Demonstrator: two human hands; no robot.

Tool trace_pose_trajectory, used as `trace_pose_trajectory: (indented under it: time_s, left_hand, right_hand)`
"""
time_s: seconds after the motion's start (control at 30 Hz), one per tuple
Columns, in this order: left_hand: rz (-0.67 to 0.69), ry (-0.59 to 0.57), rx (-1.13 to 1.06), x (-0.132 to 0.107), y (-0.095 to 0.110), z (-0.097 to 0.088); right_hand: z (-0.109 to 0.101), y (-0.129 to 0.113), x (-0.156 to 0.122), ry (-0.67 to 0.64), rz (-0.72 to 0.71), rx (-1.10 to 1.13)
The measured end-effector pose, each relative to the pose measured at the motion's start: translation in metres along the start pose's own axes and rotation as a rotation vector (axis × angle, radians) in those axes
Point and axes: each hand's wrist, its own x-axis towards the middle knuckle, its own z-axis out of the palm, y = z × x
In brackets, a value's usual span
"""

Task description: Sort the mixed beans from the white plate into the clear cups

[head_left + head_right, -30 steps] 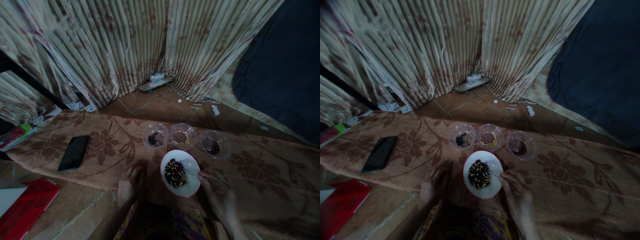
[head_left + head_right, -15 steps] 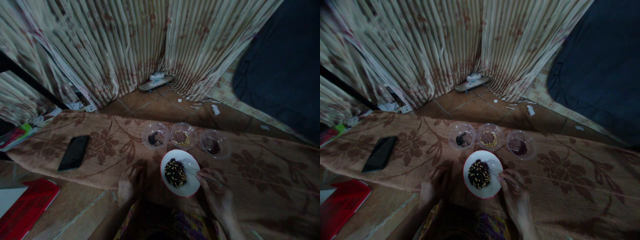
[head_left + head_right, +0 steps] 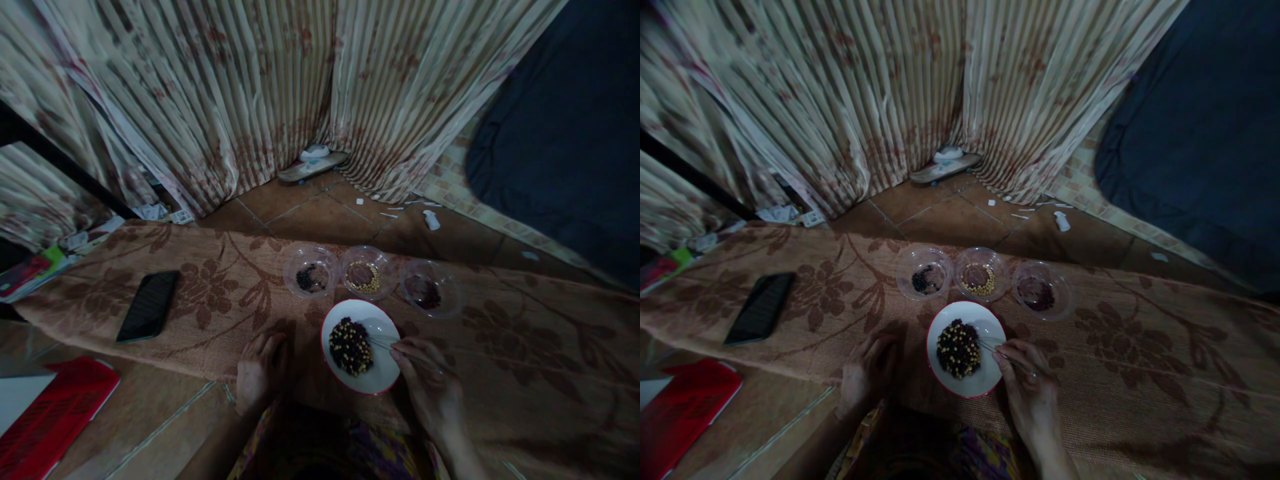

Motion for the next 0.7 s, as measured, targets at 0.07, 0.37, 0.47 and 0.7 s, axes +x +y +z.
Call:
trace_pose_trajectory:
  time_s: [0.07, 0.37, 0.47, 0.7]
  left_hand:
    - [0.006, 0.001, -0.001, -0.0002, -0.0006, 0.0005]
    - [0.002, -0.005, -0.004, 0.0001, 0.0008, -0.0016]
    - [-0.003, 0.003, 0.009, 0.0001, 0.0013, -0.0009]
    - [0.007, -0.008, -0.013, -0.0005, -0.0007, -0.0006]
  right_hand:
    - [-0.0004, -0.0007, -0.0004, 0.018, 0.002, -0.003]
    - [-0.0012, -0.0037, 0.0012, -0.043, -0.008, -0.017]
    - [-0.0008, -0.0028, 0.0012, -0.048, -0.009, -0.030]
    - [-0.0010, 0.0028, 0.0008, -0.058, -0.016, -0.029]
